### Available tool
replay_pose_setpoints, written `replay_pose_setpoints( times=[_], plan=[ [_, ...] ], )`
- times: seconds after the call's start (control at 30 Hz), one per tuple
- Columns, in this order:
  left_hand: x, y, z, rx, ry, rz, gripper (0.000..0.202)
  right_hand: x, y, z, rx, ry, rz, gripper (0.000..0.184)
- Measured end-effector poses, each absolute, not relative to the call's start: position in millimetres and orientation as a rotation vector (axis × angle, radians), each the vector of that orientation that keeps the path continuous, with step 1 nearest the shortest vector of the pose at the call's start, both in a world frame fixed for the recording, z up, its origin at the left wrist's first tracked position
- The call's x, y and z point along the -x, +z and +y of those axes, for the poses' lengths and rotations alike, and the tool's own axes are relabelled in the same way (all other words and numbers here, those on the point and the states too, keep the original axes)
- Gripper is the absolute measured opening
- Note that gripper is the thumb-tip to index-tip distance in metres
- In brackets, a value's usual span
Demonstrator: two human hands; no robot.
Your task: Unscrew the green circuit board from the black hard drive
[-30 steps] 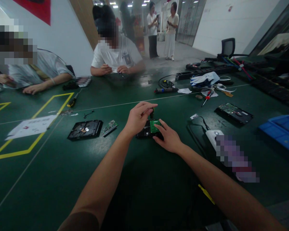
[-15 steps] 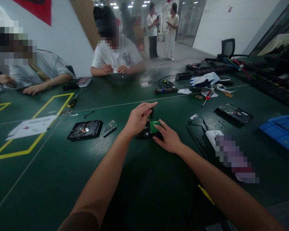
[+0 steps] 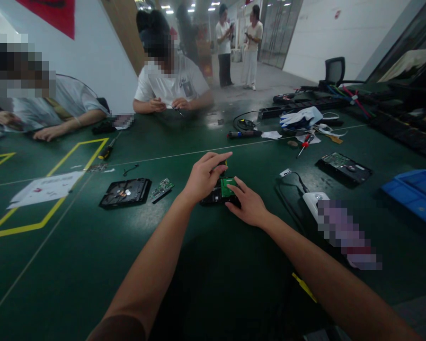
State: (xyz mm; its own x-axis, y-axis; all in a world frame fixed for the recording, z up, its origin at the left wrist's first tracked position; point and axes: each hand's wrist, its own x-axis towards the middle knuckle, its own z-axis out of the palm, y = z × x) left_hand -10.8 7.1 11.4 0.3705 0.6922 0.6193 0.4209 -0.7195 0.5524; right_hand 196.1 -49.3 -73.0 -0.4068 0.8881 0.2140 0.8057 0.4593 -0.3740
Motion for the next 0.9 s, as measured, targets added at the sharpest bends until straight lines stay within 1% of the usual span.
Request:
replay_pose_setpoints(
  times=[0.07, 0.17, 0.5, 0.57, 0.7, 0.9],
  plan=[
    [11.1, 11.3, 7.6, -2.346, 1.334, 1.065, 0.038, -196.1, -73.2, -49.3, 1.429, 0.299, -2.328, 0.06],
    [12.0, 11.2, 8.1, -2.314, 1.345, 1.098, 0.04, -196.2, -73.5, -49.5, 1.43, 0.3, -2.325, 0.061],
    [11.5, 8.6, 7.4, -2.146, 1.138, 0.794, 0.048, -196.3, -74.1, -49.0, 1.437, 0.317, -2.328, 0.062],
    [10.9, 9.2, 6.8, -2.152, 1.153, 0.837, 0.047, -196.4, -74.4, -48.8, 1.434, 0.319, -2.328, 0.062],
    [9.9, 14.2, 4.0, -2.29, 1.261, 1.005, 0.037, -196.5, -74.4, -48.8, 1.429, 0.312, -2.325, 0.063],
    [10.9, 15.2, 3.0, -2.319, 1.249, 0.991, 0.04, -195.9, -73.5, -49.4, 1.433, 0.324, -2.317, 0.062]
  ],
)
